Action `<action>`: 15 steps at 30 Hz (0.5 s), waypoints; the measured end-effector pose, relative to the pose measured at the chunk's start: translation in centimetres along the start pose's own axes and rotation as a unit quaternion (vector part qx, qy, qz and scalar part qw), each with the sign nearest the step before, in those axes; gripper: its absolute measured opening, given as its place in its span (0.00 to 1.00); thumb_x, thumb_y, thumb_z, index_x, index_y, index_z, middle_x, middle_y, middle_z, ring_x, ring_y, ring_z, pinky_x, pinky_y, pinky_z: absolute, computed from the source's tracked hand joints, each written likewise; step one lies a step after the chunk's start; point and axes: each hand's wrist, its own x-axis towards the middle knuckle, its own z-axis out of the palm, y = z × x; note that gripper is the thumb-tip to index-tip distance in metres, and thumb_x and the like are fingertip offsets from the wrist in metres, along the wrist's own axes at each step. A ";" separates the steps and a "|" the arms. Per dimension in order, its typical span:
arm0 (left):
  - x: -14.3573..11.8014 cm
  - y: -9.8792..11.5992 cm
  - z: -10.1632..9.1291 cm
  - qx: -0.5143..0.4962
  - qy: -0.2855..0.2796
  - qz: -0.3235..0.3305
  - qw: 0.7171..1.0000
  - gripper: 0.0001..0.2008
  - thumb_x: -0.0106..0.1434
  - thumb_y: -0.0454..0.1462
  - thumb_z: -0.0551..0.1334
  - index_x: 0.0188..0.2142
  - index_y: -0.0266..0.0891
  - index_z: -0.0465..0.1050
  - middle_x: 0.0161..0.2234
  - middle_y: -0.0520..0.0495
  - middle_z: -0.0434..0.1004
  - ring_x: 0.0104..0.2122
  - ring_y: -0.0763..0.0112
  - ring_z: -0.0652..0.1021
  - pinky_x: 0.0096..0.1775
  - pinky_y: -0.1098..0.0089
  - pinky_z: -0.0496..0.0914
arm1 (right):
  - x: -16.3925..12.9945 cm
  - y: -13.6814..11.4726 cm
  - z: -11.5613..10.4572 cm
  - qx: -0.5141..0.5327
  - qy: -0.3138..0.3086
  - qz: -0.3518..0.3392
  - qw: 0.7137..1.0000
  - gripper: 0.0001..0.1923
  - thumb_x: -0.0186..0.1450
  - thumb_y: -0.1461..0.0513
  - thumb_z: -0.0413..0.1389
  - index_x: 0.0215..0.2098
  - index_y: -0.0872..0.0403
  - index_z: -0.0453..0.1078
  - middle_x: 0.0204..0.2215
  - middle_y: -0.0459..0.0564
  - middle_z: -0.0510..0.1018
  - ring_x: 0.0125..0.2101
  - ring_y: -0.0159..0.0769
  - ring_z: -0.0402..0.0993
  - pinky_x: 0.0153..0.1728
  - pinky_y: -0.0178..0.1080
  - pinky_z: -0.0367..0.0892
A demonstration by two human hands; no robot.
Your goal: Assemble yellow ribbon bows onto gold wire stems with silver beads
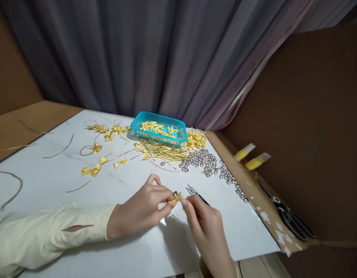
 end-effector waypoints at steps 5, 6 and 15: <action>-0.2 0.3 0.1 0.075 0.014 0.085 0.993 0.13 0.65 0.29 0.48 0.29 0.35 0.68 0.27 0.47 0.75 0.27 0.72 0.72 0.41 0.64 0.57 | 0.1 -0.1 1.5 -0.056 -0.034 0.001 0.998 0.15 0.70 0.60 0.39 0.28 0.53 0.59 0.14 0.40 0.63 0.13 0.28 0.57 0.16 0.30 0.52; -0.2 0.3 0.2 0.089 0.020 0.095 0.991 0.14 0.66 0.29 0.47 0.28 0.35 0.67 0.26 0.48 0.75 0.26 0.72 0.72 0.41 0.64 0.58 | 0.1 -0.1 1.7 -0.070 -0.026 -0.010 0.997 0.15 0.70 0.60 0.38 0.27 0.53 0.59 0.14 0.40 0.62 0.12 0.28 0.56 0.15 0.30 0.50; -0.2 0.2 0.5 0.091 0.037 0.096 0.991 0.15 0.66 0.30 0.47 0.25 0.35 0.66 0.24 0.50 0.72 0.23 0.74 0.68 0.39 0.66 0.59 | 0.3 0.0 2.4 -0.111 0.070 -0.122 0.984 0.15 0.69 0.65 0.39 0.25 0.53 0.56 0.11 0.38 0.60 0.08 0.26 0.54 0.12 0.31 0.47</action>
